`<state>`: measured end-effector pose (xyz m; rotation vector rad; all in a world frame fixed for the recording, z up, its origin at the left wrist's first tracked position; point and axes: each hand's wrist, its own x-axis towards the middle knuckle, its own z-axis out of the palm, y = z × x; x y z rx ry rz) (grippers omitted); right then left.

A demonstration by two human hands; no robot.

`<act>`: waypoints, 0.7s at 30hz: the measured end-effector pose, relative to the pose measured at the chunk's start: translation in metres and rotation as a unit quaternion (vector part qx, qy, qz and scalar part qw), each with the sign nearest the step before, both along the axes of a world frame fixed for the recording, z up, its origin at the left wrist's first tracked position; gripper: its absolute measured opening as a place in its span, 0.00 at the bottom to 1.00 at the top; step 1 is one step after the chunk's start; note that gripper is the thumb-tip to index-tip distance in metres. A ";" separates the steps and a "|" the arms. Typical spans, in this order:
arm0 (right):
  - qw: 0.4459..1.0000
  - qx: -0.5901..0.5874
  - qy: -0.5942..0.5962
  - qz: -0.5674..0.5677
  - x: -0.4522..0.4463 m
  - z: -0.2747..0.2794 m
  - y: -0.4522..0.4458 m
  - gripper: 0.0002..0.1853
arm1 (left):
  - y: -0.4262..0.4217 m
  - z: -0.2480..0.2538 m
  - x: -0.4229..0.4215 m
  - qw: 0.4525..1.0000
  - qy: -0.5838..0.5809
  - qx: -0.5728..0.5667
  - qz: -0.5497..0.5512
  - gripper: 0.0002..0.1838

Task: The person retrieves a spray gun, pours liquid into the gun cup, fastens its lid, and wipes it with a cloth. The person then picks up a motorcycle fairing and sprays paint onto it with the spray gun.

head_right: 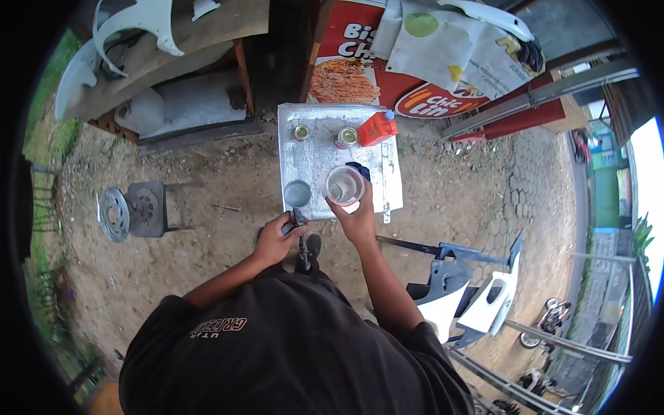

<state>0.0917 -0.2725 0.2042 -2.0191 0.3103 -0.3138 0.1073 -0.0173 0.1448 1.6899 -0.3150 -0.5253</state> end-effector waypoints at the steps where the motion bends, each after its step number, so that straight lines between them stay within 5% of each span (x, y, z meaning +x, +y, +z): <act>1: 1.000 0.011 -0.006 -0.016 0.001 -0.022 -0.005 0.45 | 0.001 -0.001 0.000 1.000 0.000 0.005 0.003 0.21; 8: 0.988 0.104 -0.012 -0.117 0.043 -0.138 -0.043 0.44 | 0.013 -0.011 -0.003 0.998 0.053 -0.014 0.010 0.16; 21: 0.964 0.129 -0.061 -0.225 0.116 -0.205 -0.080 0.44 | 0.010 0.000 0.008 0.995 0.097 0.024 0.022 0.15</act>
